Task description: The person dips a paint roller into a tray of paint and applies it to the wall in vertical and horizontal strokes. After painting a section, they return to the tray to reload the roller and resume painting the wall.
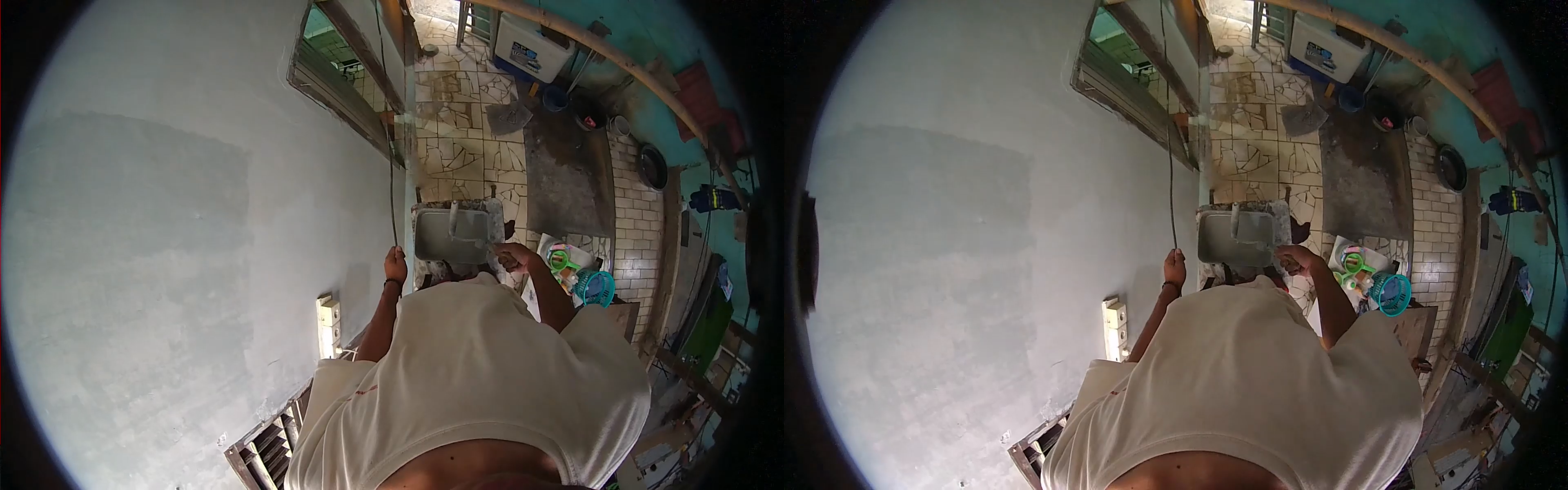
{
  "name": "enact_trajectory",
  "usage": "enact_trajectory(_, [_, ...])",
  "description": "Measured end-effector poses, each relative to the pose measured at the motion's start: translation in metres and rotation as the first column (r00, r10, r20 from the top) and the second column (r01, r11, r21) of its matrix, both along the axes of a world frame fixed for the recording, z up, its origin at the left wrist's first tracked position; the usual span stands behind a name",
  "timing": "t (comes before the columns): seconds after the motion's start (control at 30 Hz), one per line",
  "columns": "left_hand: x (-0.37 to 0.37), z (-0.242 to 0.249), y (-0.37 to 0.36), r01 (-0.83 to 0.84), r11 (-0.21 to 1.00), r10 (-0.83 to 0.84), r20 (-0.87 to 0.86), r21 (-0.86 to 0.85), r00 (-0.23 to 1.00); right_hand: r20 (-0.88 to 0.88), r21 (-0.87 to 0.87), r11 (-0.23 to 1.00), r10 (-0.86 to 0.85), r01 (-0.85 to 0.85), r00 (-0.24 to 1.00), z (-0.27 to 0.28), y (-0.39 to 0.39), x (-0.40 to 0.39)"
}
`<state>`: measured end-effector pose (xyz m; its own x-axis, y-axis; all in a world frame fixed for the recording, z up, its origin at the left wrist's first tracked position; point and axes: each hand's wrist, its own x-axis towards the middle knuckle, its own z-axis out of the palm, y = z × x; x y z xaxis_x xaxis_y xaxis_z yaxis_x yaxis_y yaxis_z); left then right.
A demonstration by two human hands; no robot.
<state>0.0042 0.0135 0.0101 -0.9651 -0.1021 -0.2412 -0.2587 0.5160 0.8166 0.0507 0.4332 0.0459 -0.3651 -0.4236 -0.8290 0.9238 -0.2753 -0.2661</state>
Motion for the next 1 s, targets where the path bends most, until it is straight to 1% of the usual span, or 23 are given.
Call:
enact_trajectory(0.07, [0.000,-0.004,-0.001,-0.004,1.000,0.004,-0.008,0.010,1.000,0.022,-0.062,0.998,-0.031,0.032,0.999,-0.002,-0.001,-0.002])
enact_trajectory(0.17, [0.001,-0.001,0.001,-0.008,1.000,0.008,-0.020,0.003,1.000,0.013,0.007,0.999,-0.031,0.031,0.999,0.022,-0.013,-0.012])
enact_trajectory(0.27, [0.001,0.001,0.002,-0.001,1.000,0.001,-0.025,-0.006,1.000,-0.046,0.031,0.999,-0.033,0.034,0.998,0.022,-0.022,-0.029])
enact_trajectory(0.3, [0.003,-0.002,0.003,-0.003,1.000,0.002,-0.042,-0.014,0.999,-0.082,0.082,0.997,0.006,0.001,0.997,0.029,-0.027,-0.041])
enact_trajectory(0.4, [0.002,-0.008,0.002,-0.020,0.998,0.016,-0.056,-0.063,0.998,-0.149,0.064,0.997,-0.041,0.051,0.988,0.053,-0.046,-0.085])
enact_trajectory(0.43, [0.002,-0.002,0.004,-0.042,0.997,0.040,-0.030,-0.071,0.999,-0.154,-0.003,1.000,-0.017,0.017,0.988,0.054,-0.050,-0.102])
enact_trajectory(0.47, [0.002,0.004,0.006,-0.062,0.995,0.062,-0.004,-0.078,0.998,-0.241,-0.039,0.999,-0.012,0.002,0.971,0.070,-0.058,-0.120])
enact_trajectory(0.53, [0.004,0.005,0.006,-0.076,0.995,0.074,-0.036,-0.060,0.997,-0.407,-0.115,0.993,-0.017,-0.033,0.913,0.111,-0.079,-0.152])
enact_trajectory(0.57, [0.004,0.007,0.005,-0.085,0.996,0.084,-0.012,-0.039,0.996,-0.471,-0.180,0.981,-0.022,-0.071,0.882,0.121,-0.087,-0.171])
enact_trajectory(0.6, [0.005,0.009,0.005,-0.091,0.996,0.092,0.012,-0.018,0.996,-0.536,-0.161,0.983,-0.013,-0.087,0.844,0.140,-0.100,-0.191])
enact_trajectory(0.67, [0.007,0.022,0.010,-0.139,0.990,0.139,0.018,-0.003,0.990,-0.657,-0.127,0.986,-0.003,-0.107,0.754,0.197,-0.133,-0.224])
enact_trajectory(0.73, [0.008,0.008,0.006,-0.130,0.991,0.129,0.050,0.018,0.990,-0.830,-0.032,0.996,0.019,-0.081,0.557,0.251,-0.166,-0.260])
enact_trajectory(0.77, [0.007,0.013,0.006,-0.121,0.992,0.119,0.059,0.027,0.991,-0.896,0.009,0.998,0.033,-0.056,0.443,0.275,-0.179,-0.282])
enact_trajectory(0.8, [0.008,0.018,0.006,-0.110,0.993,0.108,0.070,0.035,0.992,-0.935,-0.033,0.995,0.004,-0.098,0.356,0.297,-0.191,-0.307])
enact_trajectory(0.87, [0.008,0.003,0.002,-0.108,0.993,0.107,0.026,0.055,0.994,-0.969,-0.076,0.997,-0.068,-0.024,0.237,0.352,-0.220,-0.345])
enact_trajectory(0.93, [0.007,-0.003,-0.004,-0.106,0.987,0.098,0.068,0.118,0.993,-0.993,-0.107,0.994,-0.106,-0.019,0.060,0.408,-0.244,-0.379])
enact_trajectory(1.0, [0.005,0.009,-0.008,-0.153,0.968,0.110,0.211,0.201,0.971,-0.985,-0.151,0.988,-0.154,-0.043,-0.077,0.468,-0.264,-0.405])
